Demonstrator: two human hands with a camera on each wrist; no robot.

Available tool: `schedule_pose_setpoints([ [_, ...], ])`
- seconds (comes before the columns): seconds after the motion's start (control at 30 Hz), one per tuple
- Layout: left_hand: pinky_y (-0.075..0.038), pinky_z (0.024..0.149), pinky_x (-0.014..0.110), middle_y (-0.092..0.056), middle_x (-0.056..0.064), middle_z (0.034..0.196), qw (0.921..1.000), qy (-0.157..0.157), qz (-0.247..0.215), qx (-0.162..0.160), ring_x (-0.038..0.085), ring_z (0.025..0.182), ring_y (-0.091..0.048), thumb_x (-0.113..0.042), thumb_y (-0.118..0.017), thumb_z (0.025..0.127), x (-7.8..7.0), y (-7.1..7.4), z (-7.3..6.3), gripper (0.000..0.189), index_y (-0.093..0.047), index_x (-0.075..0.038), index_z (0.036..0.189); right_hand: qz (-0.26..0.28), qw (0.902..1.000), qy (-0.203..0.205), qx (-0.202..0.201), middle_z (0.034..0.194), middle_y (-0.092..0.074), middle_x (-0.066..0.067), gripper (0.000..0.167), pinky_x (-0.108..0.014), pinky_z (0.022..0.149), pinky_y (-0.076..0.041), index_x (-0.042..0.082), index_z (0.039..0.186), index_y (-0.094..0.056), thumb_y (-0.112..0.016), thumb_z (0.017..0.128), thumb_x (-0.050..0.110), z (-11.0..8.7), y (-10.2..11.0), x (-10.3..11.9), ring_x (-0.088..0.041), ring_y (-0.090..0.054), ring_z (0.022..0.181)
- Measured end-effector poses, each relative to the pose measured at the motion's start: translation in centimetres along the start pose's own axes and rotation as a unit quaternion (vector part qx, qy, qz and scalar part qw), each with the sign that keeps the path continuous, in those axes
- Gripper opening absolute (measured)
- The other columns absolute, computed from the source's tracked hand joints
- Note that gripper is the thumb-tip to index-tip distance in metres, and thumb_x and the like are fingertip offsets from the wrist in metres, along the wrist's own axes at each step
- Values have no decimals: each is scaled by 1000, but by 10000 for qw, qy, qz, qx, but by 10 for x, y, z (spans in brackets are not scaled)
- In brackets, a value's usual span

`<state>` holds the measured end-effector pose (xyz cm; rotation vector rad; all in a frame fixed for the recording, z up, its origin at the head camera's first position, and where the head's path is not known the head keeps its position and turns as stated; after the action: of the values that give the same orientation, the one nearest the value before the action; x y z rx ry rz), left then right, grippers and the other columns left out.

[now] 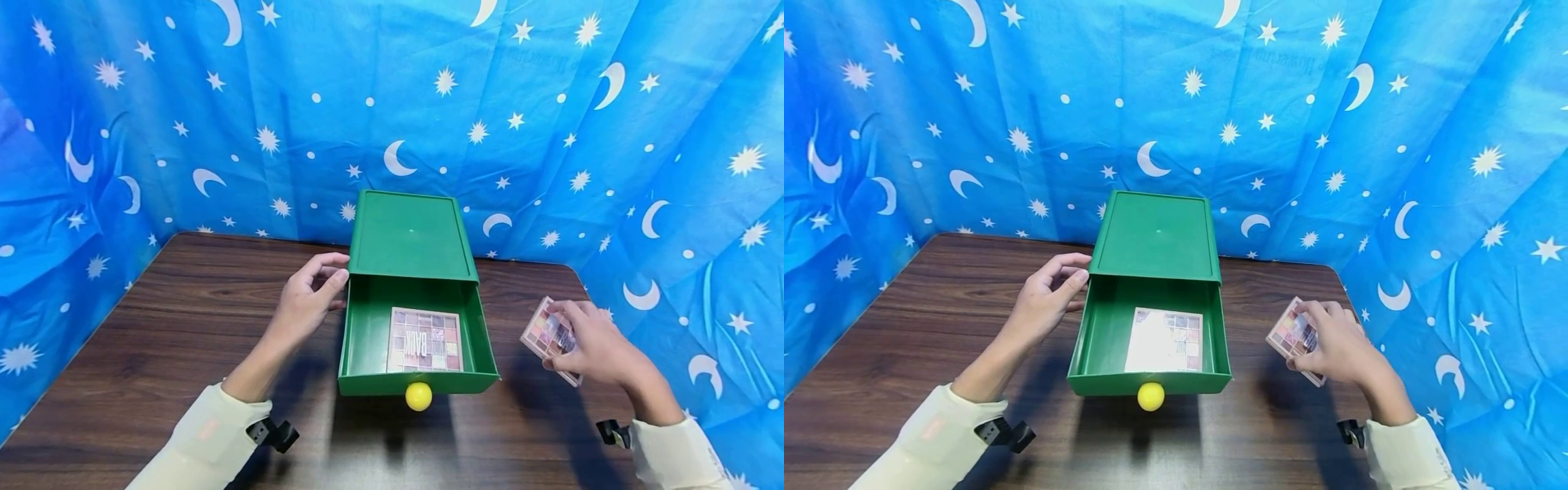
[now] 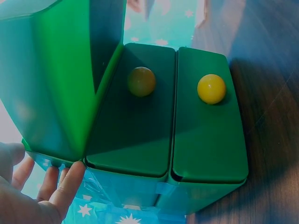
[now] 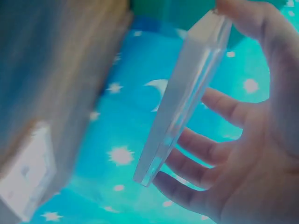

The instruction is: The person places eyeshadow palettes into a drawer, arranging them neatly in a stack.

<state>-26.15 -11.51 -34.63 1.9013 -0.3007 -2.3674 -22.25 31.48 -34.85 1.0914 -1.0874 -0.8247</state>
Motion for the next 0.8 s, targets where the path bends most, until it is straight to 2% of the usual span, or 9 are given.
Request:
schedule_pose_setpoints([
  [0.27,-65,81,43,-63,20,121,10000,-32,-33,5,33,105,-64,-27,-57,105,-1,1,-1,34,-59,-13,137,147,9970,680,-329,123,-52,-16,77,-34,75,-39,10,133,-54,-90,68,28,9,31,44,-29,-43,104],
  [0.4,-65,80,43,-63,20,121,10000,-33,-43,0,33,105,-64,-27,-57,105,-1,0,-1,34,-59,-13,136,140,9940,1019,-377,129,-51,-14,78,-39,79,-41,13,134,-54,-90,66,27,14,41,68,-30,-43,110],
  [0.57,-65,81,43,-63,20,121,10000,-49,-37,-3,30,104,-64,-27,-57,105,-1,1,-1,34,-59,-13,137,293,9910,1286,-233,137,-48,-11,80,-40,82,-47,16,139,-53,-88,68,29,20,49,98,-29,-40,118],
  [0.8,-64,76,29,-63,20,121,10000,-37,-68,3,32,105,-64,-27,-57,105,-1,1,-2,34,-59,-13,137,449,9840,1725,91,146,-45,-10,81,-41,88,-50,22,141,-55,-89,68,34,28,45,142,-29,-39,127],
])
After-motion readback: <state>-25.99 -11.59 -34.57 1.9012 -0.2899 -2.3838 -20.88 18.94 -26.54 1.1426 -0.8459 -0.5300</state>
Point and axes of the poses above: each hand's wrist, its own z-axis towards the middle knuckle, its own y-axis out of the back of the hand, x = y × z, the point moved 6 cm from there along z, towards the middle knuckle
